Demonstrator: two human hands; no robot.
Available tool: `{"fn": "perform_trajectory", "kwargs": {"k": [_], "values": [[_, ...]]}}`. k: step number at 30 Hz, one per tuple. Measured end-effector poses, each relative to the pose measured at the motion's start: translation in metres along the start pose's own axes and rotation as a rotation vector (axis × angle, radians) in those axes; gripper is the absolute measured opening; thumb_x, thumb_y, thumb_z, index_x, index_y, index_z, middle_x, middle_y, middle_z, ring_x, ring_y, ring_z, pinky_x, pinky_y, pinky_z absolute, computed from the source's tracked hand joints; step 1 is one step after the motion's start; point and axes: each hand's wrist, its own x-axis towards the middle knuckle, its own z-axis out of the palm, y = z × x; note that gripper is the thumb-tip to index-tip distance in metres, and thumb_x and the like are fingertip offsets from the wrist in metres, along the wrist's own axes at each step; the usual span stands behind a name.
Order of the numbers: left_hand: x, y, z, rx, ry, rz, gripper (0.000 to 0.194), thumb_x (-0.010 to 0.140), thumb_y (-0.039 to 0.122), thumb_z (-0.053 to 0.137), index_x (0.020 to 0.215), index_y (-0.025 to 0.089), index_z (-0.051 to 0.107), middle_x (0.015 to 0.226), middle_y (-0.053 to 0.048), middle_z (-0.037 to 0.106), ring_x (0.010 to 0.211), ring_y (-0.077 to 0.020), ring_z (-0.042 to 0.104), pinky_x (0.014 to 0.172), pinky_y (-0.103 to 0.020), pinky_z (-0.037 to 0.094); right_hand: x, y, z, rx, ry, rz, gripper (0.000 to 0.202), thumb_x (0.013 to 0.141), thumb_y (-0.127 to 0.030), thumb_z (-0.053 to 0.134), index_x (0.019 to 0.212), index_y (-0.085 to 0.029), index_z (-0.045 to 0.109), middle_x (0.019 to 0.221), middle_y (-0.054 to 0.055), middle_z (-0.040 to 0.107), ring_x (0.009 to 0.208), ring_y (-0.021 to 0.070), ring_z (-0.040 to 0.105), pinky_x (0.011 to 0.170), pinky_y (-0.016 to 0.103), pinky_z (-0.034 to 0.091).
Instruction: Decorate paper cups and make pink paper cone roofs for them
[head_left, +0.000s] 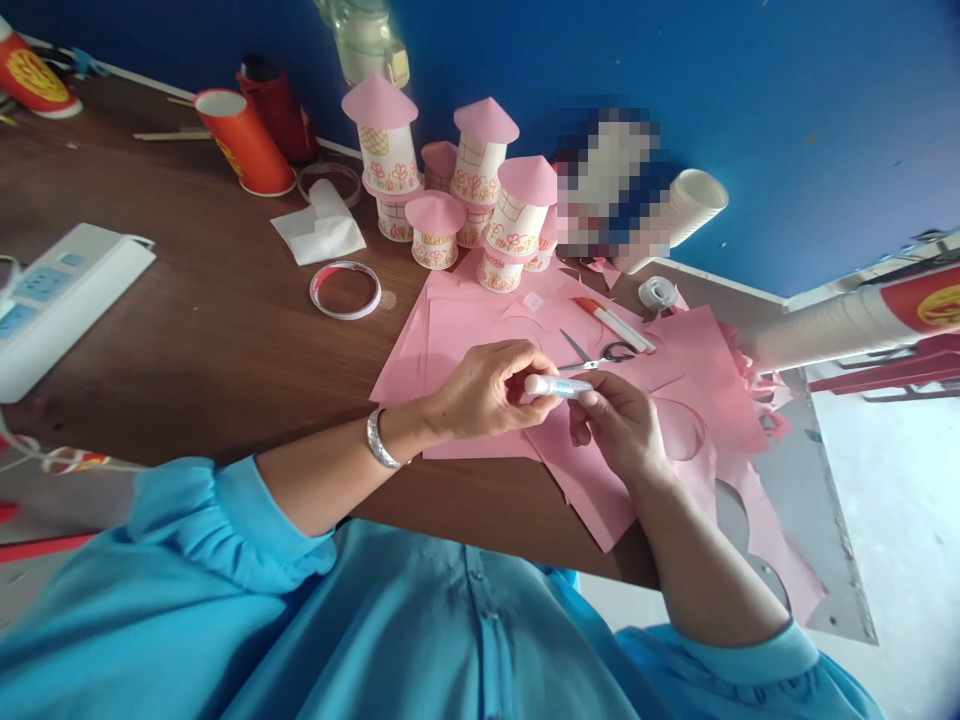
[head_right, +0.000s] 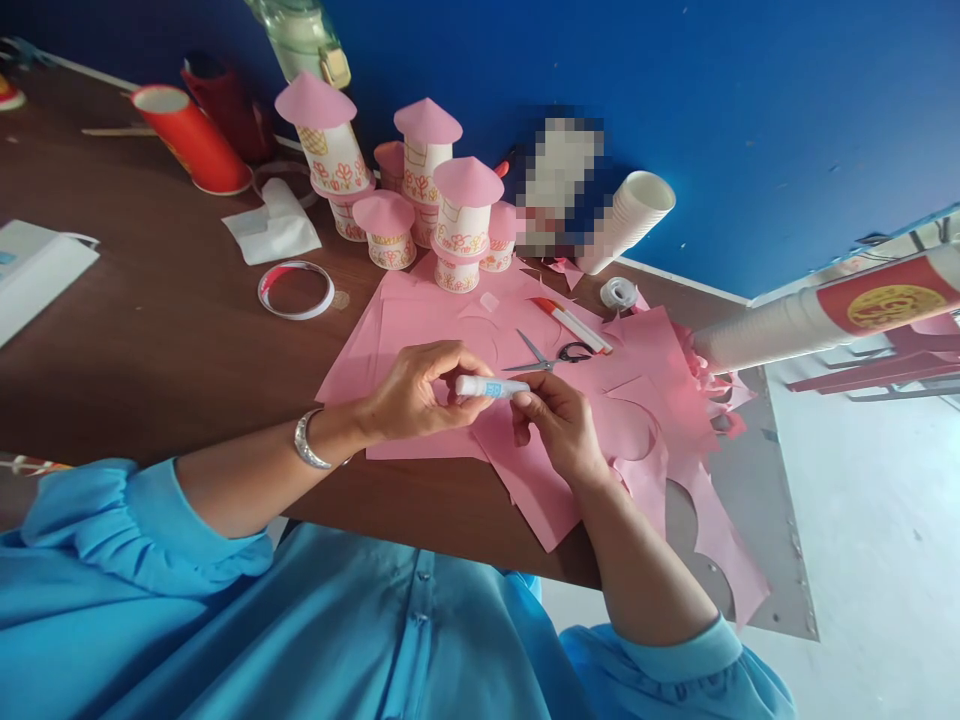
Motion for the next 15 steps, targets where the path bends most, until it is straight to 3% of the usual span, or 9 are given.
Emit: {"fn": "perform_trajectory", "kwargs": {"k": [12, 15], "values": [[-0.001, -0.003, 0.001, 0.022, 0.009, -0.008, 0.006, 0.09, 0.018, 0.07, 0.095, 0.017, 0.067, 0.081, 0.0, 0.073, 0.063, -0.0077, 0.059, 0.061, -0.021, 0.05, 0.006, -0.007, 0.011, 0.297, -0.016, 0.097, 0.042, 0.078, -0.056, 0.089, 0.082, -0.019, 0.07, 0.062, -0.004, 0.062, 0.041, 0.0082, 0.052, 0.04, 0.023, 0.042], [-0.002, -0.007, -0.002, -0.058, -0.047, -0.08, 0.028, 0.089, 0.032, 0.08, 0.109, 0.017, 0.069, 0.094, -0.004, 0.076, 0.07, -0.0093, 0.065, 0.063, -0.021, 0.055, 0.008, -0.009, 0.013, 0.389, 0.038, 0.064, 0.042, 0.074, -0.054, 0.093, 0.083, -0.02, 0.069, 0.062, -0.005, 0.063, 0.043, 0.0077, 0.053, 0.043, 0.021, 0.046]]}}
